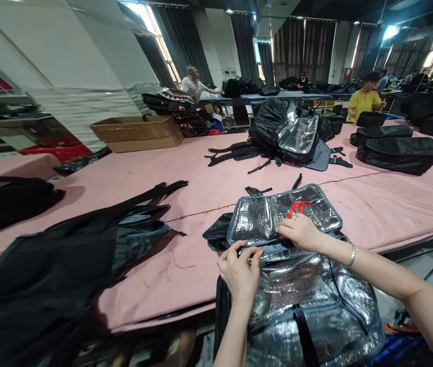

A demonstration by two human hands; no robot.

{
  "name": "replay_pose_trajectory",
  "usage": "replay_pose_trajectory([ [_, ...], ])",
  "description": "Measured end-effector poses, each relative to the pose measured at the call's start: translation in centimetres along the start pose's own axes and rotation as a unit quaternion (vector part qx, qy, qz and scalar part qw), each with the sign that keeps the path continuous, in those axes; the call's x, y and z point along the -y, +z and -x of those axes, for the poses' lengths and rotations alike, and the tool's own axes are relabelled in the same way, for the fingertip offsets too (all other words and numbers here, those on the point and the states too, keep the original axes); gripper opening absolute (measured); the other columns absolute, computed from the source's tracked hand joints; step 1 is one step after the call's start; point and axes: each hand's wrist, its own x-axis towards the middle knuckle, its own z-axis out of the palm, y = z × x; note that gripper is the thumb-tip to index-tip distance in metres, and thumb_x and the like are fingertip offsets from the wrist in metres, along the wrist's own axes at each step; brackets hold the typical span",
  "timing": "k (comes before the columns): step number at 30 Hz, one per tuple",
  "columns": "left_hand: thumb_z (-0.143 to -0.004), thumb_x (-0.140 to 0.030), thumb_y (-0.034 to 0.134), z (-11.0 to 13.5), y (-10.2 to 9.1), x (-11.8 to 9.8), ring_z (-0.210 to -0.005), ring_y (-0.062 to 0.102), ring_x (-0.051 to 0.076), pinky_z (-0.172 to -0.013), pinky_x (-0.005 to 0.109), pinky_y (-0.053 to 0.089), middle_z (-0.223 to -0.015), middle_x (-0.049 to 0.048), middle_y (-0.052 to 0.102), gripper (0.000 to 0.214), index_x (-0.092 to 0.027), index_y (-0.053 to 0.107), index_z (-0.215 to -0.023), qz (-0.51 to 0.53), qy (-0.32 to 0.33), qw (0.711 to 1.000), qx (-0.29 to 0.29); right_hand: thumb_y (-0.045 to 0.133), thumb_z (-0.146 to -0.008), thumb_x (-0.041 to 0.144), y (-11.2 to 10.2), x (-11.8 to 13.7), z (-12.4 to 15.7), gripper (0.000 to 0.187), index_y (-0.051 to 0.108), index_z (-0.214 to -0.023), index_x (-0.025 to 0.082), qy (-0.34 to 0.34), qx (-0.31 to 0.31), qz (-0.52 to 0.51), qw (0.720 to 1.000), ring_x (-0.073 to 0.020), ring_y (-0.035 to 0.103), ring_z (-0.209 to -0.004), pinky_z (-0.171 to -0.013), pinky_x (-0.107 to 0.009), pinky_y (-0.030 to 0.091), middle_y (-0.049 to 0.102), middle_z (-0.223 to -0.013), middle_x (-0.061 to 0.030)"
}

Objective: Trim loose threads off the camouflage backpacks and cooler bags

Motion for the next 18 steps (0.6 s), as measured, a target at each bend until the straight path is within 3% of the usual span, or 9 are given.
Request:
replay_pose_trajectory([
  [4, -0.072, -0.032, 0.062, 0.1, -0.1, -0.2, -0.102, 0.042, 0.028, -0.089, 0.046, 0.034, -0.104, 0.0042, 0.058, 0.011, -0.026, 0.068, -0.065, -0.001, -0.009, 1.000, 0.005, 0.028, -0.094, 0.013, 0.3, 0.0, -0.1, 0.030, 0.057, -0.099, 0.019, -0.080, -0.014, 0.054, 0.995, -0.0120, 0.043, -0.063, -0.064, -0.029, 0.025, 0.062, -0.089, -0.0037],
  [13, -0.071, -0.028, 0.062, 0.4, -0.5, -0.4, -0.101, 0.042, 0.029, -0.086, 0.047, 0.037, -0.103, 0.0059, 0.058, 0.009, -0.025, 0.069, -0.066, 0.014, -0.045, 0.999, 0.022, 0.030, -0.093, 0.013, 1.1, 1.7, -0.9, 0.030, 0.057, -0.104, 0.020, -0.122, -0.005, 0.061, 0.991, -0.0136, 0.048, -0.067, -0.064, -0.031, 0.028, 0.063, -0.096, -0.0060],
  [18, -0.072, -0.023, 0.062, 0.9, -1.4, -0.1, -0.100, 0.046, 0.027, -0.091, 0.047, 0.034, -0.097, 0.0077, 0.060, 0.007, -0.023, 0.066, -0.066, 0.133, -0.089, 0.987, 0.002, 0.035, -0.090, 0.013, 2.3, 1.7, 0.4, 0.030, 0.060, -0.105, 0.020, -0.051, -0.044, 0.027, 0.997, -0.0162, 0.053, -0.069, -0.067, -0.033, 0.034, 0.064, -0.099, -0.0091],
])
